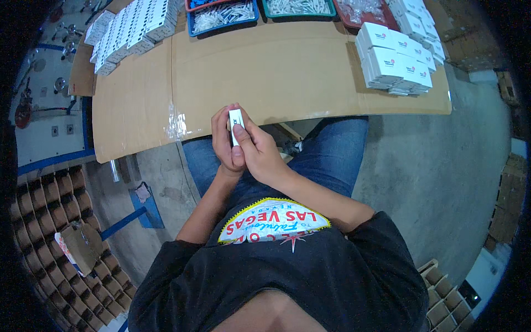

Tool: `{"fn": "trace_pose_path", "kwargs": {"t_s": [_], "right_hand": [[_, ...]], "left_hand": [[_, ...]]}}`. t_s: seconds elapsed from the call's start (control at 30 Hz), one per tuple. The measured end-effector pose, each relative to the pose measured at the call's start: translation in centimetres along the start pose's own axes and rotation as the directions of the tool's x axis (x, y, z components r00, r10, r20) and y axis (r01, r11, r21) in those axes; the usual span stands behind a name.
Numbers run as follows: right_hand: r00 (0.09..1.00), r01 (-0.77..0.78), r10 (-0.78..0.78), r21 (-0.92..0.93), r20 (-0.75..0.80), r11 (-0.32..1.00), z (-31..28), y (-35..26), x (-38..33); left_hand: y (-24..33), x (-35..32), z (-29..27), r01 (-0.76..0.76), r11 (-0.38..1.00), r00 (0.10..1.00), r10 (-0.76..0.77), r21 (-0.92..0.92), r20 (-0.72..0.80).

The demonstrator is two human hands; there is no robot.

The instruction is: Assembling small electronic or electrical components, placing them in plastic bags, and then into white boxes at a factory workbench.

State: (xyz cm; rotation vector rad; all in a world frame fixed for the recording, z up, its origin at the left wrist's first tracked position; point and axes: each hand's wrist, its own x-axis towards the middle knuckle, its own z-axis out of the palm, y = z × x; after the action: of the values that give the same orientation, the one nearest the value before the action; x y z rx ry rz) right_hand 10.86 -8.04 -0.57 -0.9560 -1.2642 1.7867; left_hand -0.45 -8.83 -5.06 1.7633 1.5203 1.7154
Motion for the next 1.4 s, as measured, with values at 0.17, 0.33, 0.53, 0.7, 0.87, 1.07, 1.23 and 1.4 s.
{"fn": "trace_pose_path", "kwargs": {"t_s": [0.17,0.33,0.53,0.7,0.87,1.07,1.23,1.4], "right_hand": [[0.998,0.055,-0.057,-0.109,-0.011,0.992,0.1,-0.4,-0.2],[0.998,0.029,-0.038,-0.173,-0.046,0.984,0.0,-0.3,-0.5],[0.996,0.058,-0.071,-0.194,-0.06,0.979,0.3,-0.3,-1.0],[0.986,0.131,-0.149,-0.209,-0.072,0.969,0.5,-1.5,-1.3],[0.95,0.304,-0.311,-0.263,0.015,0.916,0.6,-1.7,-1.6],[0.833,0.544,-0.548,-0.297,0.078,0.785,-0.9,-2.4,-0.6],[0.86,0.504,-0.508,-0.238,0.05,0.83,-2.2,-2.0,-0.6],[0.867,0.495,-0.499,-0.155,0.012,0.855,-2.3,-2.0,-0.6]], "left_hand": [[0.5,-0.1,0.0,0.048,0.999,0.999,-0.048,0.001,-0.012],[0.1,-0.6,0.2,0.006,0.999,0.999,-0.007,-0.046,-0.042],[0.3,-0.8,0.3,0.012,0.998,0.997,-0.016,-0.068,-0.069],[0.9,-0.5,0.4,-0.033,0.994,0.995,0.023,-0.106,-0.098],[0.0,-0.7,0.6,-0.165,0.982,0.977,0.151,-0.087,-0.147],[0.7,-0.1,0.6,-0.234,0.972,0.969,0.235,0.022,-0.079],[3.0,-0.7,0.5,0.082,0.971,0.995,-0.068,-0.227,0.069],[3.7,-0.9,-0.1,0.244,0.908,0.965,-0.193,-0.341,0.177]]}}
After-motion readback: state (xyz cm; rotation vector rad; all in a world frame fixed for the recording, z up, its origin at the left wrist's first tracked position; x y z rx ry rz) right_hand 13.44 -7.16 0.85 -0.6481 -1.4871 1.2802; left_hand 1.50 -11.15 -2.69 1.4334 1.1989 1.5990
